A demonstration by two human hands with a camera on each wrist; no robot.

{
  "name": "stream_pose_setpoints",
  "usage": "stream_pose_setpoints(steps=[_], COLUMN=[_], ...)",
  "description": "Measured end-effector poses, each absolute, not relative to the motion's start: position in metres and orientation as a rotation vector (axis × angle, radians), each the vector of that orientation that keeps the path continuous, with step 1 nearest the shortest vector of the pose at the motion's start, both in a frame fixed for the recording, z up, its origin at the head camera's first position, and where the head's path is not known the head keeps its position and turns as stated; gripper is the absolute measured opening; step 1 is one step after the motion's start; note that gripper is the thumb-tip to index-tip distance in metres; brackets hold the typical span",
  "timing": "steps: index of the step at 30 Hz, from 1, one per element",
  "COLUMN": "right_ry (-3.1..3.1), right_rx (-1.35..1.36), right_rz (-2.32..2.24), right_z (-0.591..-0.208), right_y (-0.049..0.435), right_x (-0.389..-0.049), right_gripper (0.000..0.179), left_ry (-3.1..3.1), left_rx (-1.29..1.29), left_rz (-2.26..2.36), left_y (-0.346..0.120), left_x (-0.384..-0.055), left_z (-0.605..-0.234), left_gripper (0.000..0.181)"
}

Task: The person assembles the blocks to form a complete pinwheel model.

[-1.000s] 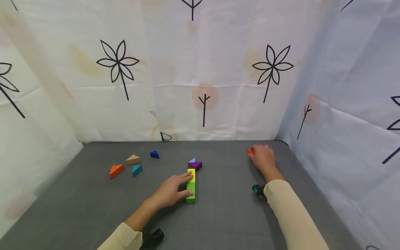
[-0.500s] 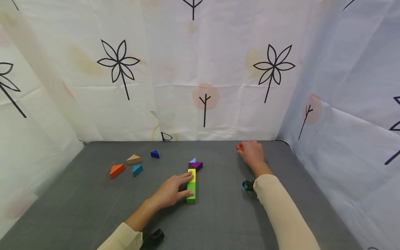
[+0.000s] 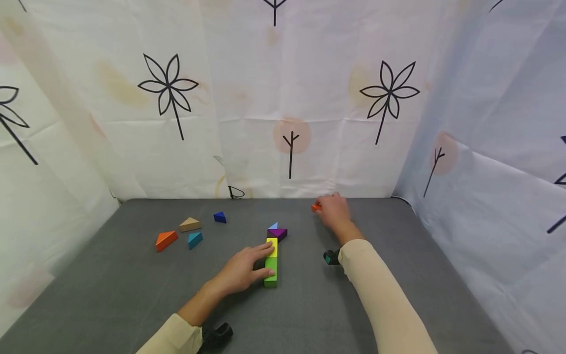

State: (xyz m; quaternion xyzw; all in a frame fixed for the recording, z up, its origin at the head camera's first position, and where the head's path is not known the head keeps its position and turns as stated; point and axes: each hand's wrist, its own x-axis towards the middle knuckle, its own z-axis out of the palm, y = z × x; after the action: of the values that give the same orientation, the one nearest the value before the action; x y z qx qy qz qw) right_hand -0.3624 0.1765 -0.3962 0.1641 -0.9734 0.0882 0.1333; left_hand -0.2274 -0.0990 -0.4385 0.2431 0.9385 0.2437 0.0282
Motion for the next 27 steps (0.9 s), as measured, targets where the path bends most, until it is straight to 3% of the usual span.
stream_pose_setpoints(steps=[27], right_ry=[-2.852], right_rx=[0.609], right_rz=[0.385], right_z=[-0.408], right_y=[0.115], right_x=[-0.371], right_gripper=[0.017], left_ry=[2.896], left_rx=[0.766], left_rz=[0.764], left_y=[-0.1], left_x=[-0.229], left_z=[-0.44], left_gripper=[0.064])
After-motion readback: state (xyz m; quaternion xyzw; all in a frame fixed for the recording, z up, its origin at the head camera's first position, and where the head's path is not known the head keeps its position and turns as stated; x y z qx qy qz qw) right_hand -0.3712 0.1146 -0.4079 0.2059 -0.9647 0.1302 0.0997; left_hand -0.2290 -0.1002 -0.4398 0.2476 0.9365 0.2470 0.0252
